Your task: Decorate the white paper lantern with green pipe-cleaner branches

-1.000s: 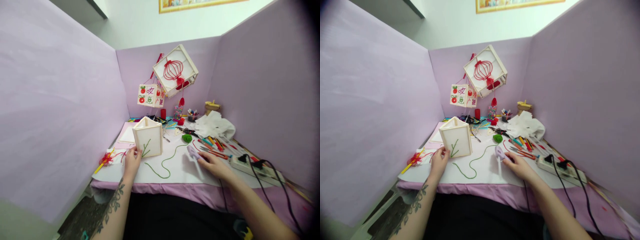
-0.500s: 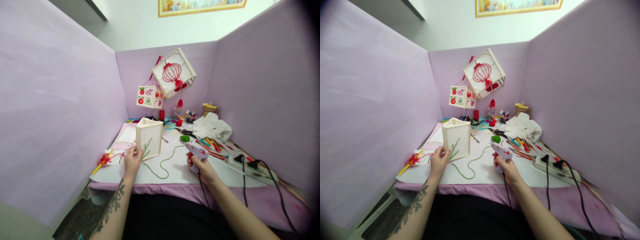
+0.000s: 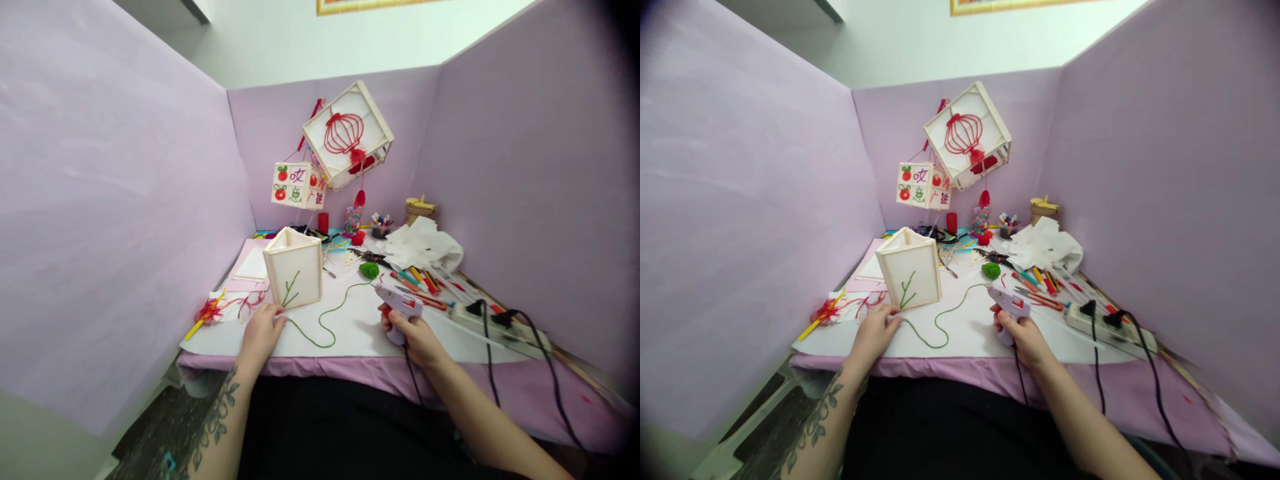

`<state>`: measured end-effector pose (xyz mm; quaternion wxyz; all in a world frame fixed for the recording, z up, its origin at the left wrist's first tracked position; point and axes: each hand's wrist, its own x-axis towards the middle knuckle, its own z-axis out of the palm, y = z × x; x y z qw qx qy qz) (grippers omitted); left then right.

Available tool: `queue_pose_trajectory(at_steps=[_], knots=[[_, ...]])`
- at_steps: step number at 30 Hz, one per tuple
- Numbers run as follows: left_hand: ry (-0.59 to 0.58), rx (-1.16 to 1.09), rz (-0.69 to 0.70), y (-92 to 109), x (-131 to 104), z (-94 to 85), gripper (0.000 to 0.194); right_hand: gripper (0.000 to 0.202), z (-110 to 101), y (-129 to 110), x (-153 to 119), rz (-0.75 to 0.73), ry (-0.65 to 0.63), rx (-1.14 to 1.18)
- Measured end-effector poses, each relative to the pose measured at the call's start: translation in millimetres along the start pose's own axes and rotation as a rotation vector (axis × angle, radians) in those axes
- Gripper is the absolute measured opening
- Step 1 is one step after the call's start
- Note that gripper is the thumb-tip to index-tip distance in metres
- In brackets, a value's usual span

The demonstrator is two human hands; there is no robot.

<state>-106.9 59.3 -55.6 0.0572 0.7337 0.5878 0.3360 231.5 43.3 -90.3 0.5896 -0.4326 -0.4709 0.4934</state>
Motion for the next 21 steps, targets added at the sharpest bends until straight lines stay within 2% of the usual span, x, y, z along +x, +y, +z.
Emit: queue_pose_trajectory(at_steps=[3,5,15,17,21], knots=[[-0.081,0.064,-0.054,3.6,3.8,1.8,0.006,0.041,0.8,0.2,0.3,0.005,-0.007,0.005],[-0.101,0.089,-0.082,5.7,4.7,1.5,0.011,0.041,0.8,0.0,0.3,0.003,-0.011,0.01],[0.01,0.038,-0.192,1.5,0.1,-17.4,0.006,0.043,2.9,-4.0,-0.2,0.012,0.0,0.01],[0.066,0.021,-0.214,-1.5,-1.5,-20.9,0.008,0.043,2.8,-3.7,0.0,0.014,0.001,0.015],[0.291,0.035,-0.209,-10.2,-3.4,-28.0,0.017,0.043,1.8,-2.5,0.3,0.018,0.003,0.005]])
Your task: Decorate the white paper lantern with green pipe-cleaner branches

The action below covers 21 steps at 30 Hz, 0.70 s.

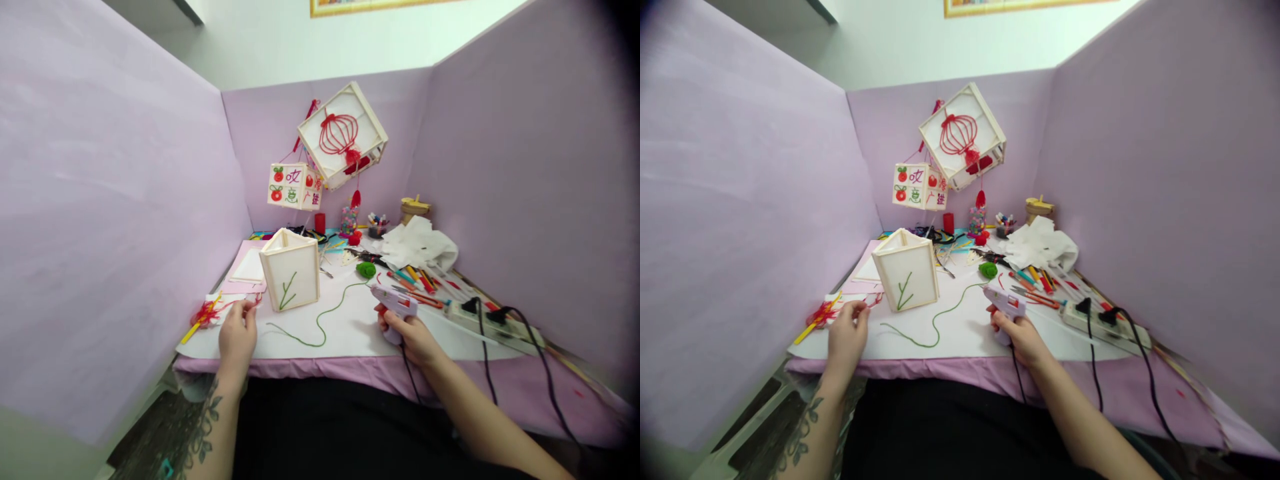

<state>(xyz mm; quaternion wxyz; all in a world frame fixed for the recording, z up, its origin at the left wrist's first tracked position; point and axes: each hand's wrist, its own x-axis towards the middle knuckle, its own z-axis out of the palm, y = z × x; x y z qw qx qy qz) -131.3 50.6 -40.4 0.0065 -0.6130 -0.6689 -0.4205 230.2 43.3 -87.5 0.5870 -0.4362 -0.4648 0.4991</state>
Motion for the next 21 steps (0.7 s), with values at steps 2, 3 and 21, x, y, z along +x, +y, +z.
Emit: queue_pose_trajectory(at_steps=[2,3,21], knots=[[0.064,0.041,0.016,-5.0,2.9,-2.7,0.02,0.042,-0.6,0.8,0.0,-0.005,-0.003,-0.012],[0.074,0.062,0.02,-7.6,4.6,-4.6,0.022,0.042,-0.9,1.2,0.0,-0.006,-0.006,-0.016],[-0.579,0.428,0.135,17.8,-4.3,-22.7,0.016,0.043,5.0,-6.9,-2.2,0.012,0.009,-0.015]])
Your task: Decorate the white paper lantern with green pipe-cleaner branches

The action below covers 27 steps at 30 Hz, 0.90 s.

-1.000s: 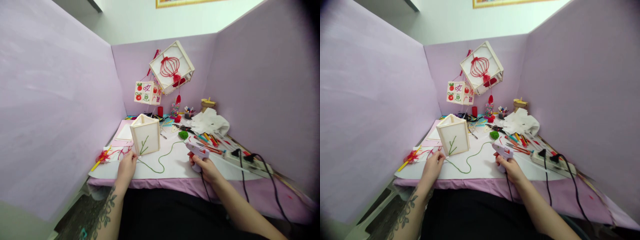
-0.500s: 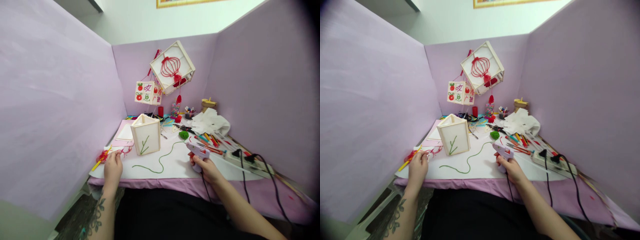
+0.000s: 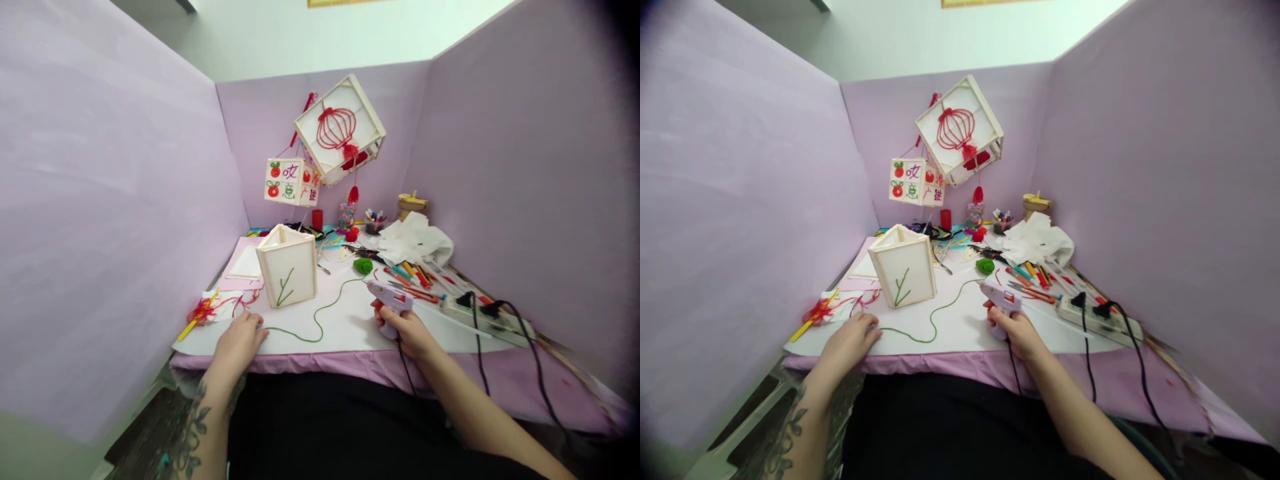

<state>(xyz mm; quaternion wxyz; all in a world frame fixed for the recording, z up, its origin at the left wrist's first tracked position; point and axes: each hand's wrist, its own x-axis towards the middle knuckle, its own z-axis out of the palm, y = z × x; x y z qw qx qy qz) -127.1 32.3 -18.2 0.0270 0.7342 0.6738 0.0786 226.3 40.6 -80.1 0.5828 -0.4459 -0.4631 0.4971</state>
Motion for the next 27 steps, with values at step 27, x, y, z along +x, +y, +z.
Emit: queue_pose_trajectory(at_steps=[27], knots=[[0.209,-0.85,0.258,109.1,-19.7,25.8,0.026,0.037,47.5,-14.4,-33.4,-0.113,-0.398,0.343]])
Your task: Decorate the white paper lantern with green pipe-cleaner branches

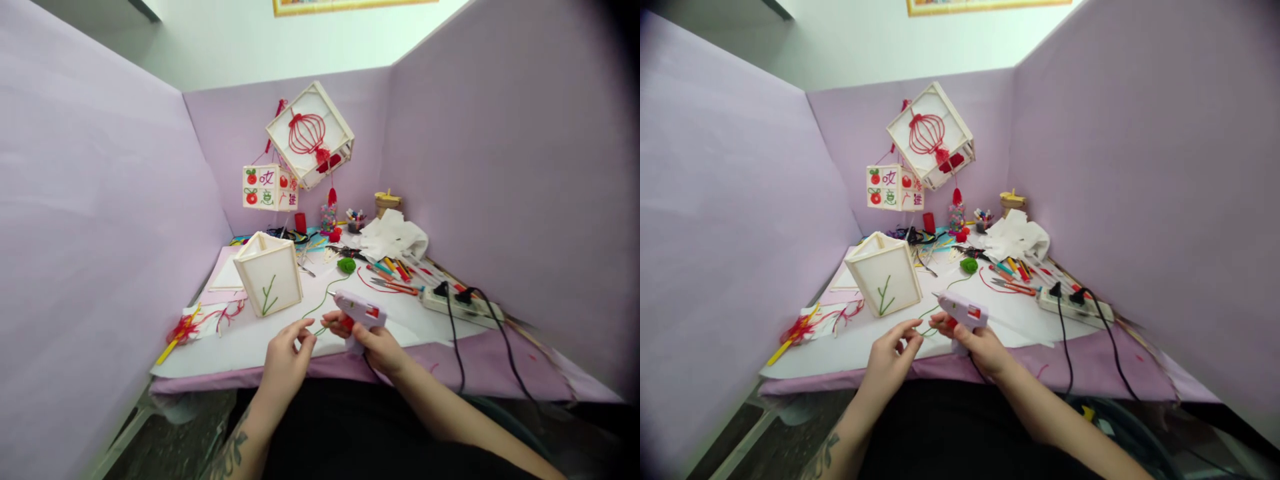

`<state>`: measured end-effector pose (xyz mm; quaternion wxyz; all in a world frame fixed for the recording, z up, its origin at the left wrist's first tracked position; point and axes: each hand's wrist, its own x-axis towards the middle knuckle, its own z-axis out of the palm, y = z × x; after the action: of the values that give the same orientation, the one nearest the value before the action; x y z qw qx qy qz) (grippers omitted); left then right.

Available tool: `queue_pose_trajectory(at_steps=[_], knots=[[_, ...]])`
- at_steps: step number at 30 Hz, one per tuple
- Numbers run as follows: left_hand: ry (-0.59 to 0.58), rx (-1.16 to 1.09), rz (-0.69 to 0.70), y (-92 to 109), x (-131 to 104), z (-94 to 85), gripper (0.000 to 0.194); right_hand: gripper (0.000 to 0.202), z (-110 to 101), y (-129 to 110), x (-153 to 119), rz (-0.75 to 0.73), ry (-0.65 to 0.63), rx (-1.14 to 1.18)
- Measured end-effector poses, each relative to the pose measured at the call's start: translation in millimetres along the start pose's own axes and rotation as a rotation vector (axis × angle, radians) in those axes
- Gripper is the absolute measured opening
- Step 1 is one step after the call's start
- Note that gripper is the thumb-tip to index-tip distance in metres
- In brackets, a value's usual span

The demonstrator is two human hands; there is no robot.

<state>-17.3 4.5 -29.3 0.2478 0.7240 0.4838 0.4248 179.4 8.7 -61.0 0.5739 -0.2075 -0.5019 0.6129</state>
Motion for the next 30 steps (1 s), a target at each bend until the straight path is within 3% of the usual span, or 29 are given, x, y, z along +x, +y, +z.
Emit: queue_pose_trajectory(at_steps=[4,8,13,17,19,21,23,26,30], knots=[[-0.125,-0.078,-0.069,2.0,13.7,5.6,0.015,0.038,-11.1,-21.5,14.1,-0.036,-0.036,-0.201],[-0.212,-0.528,-0.323,1.6,49.8,16.2,0.002,0.044,-21.2,-38.6,52.1,-0.095,0.004,-0.251],[-0.348,-0.765,-0.494,-17.1,83.0,35.7,0.021,0.05,-47.6,-29.1,79.5,0.079,0.412,-0.464],[-0.365,-0.923,-0.562,-26.8,84.5,37.9,0.028,0.042,-71.9,-30.4,58.4,0.1,0.525,-0.842],[-0.357,-0.977,-0.573,-28.7,82.5,35.7,0.029,0.045,-78.6,-36.5,44.1,0.122,0.466,-1.162],[-0.34,-1.012,-0.582,-30.1,80.9,34.0,0.03,0.054,-82.0,-41.3,33.3,0.18,0.288,-1.522],[-0.32,-1.028,-0.587,-31.7,79.9,33.5,0.03,0.06,-84.7,-42.3,26.9,0.239,0.081,-1.74],[-0.3,-1.029,-0.578,-34.6,78.7,34.7,0.032,0.061,-91.2,-40.4,22.2,0.25,-0.083,-1.828],[-0.275,-1.001,-0.524,-37.8,78.1,37.7,0.032,0.056,-88.2,-46.0,19.9,0.254,-0.122,-1.827]])
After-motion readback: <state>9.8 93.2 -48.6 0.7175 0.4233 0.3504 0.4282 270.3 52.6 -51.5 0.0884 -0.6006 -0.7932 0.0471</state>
